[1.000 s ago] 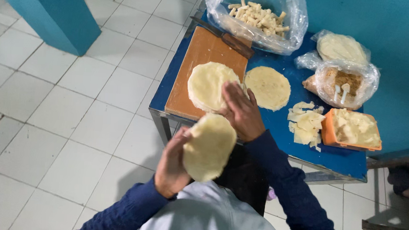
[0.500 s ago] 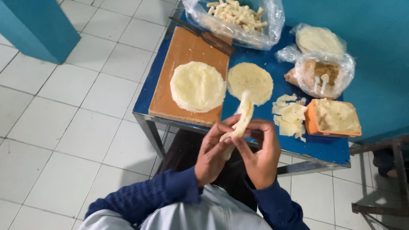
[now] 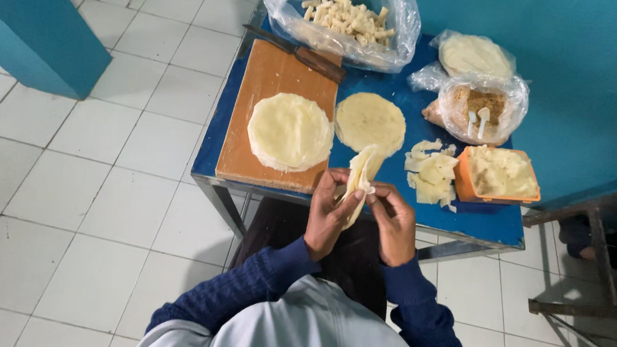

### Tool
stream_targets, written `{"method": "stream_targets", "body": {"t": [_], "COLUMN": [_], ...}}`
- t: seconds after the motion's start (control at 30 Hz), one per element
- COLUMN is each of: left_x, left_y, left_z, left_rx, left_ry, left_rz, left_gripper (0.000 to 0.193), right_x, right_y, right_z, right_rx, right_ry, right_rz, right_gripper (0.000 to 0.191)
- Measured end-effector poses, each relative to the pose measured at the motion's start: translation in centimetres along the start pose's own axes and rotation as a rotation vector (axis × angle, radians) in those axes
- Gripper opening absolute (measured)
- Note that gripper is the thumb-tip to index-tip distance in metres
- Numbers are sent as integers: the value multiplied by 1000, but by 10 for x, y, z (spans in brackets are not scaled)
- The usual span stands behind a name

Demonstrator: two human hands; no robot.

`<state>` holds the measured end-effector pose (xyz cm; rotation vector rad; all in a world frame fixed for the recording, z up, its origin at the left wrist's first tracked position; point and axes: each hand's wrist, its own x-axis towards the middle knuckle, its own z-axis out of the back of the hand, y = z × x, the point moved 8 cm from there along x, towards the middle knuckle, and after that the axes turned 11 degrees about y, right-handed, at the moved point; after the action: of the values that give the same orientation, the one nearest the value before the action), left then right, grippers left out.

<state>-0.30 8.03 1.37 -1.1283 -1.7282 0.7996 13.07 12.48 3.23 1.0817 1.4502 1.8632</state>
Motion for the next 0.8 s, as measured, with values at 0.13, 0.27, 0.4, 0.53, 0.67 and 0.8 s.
{"method": "stream_targets", "body": {"t": [0.13,0.27,0.4,0.53,0.67,0.8], "left_x": [-5,-15,-21,-22,-20,-19], "left_y": [-9,-11,-10,-12,-18,-21], "left_z": [-1,-4,3,16,21,23], "left_rx": [-53,-184,-151,255,202,-142], "left_ry": [29,48,46,-29,-35,-97], "left_rz": [-57,-28,45,88,36,57], "left_gripper": [24,26,24,28,19,25], "right_x": [-3,-8,-11,-17,-24,-30], "right_y": [1,6,3,-12,-34,-52], "right_z": [-5,-10,-15,-18,-14,-16], "right_rx": [109,-24,78,211,447,769], "right_ry": [-6,-29,10,58,20,-27], "right_rz": [-61,-112,-123,-156,-173,-222], "right_gripper": [11,11,10,8,7,10]}}
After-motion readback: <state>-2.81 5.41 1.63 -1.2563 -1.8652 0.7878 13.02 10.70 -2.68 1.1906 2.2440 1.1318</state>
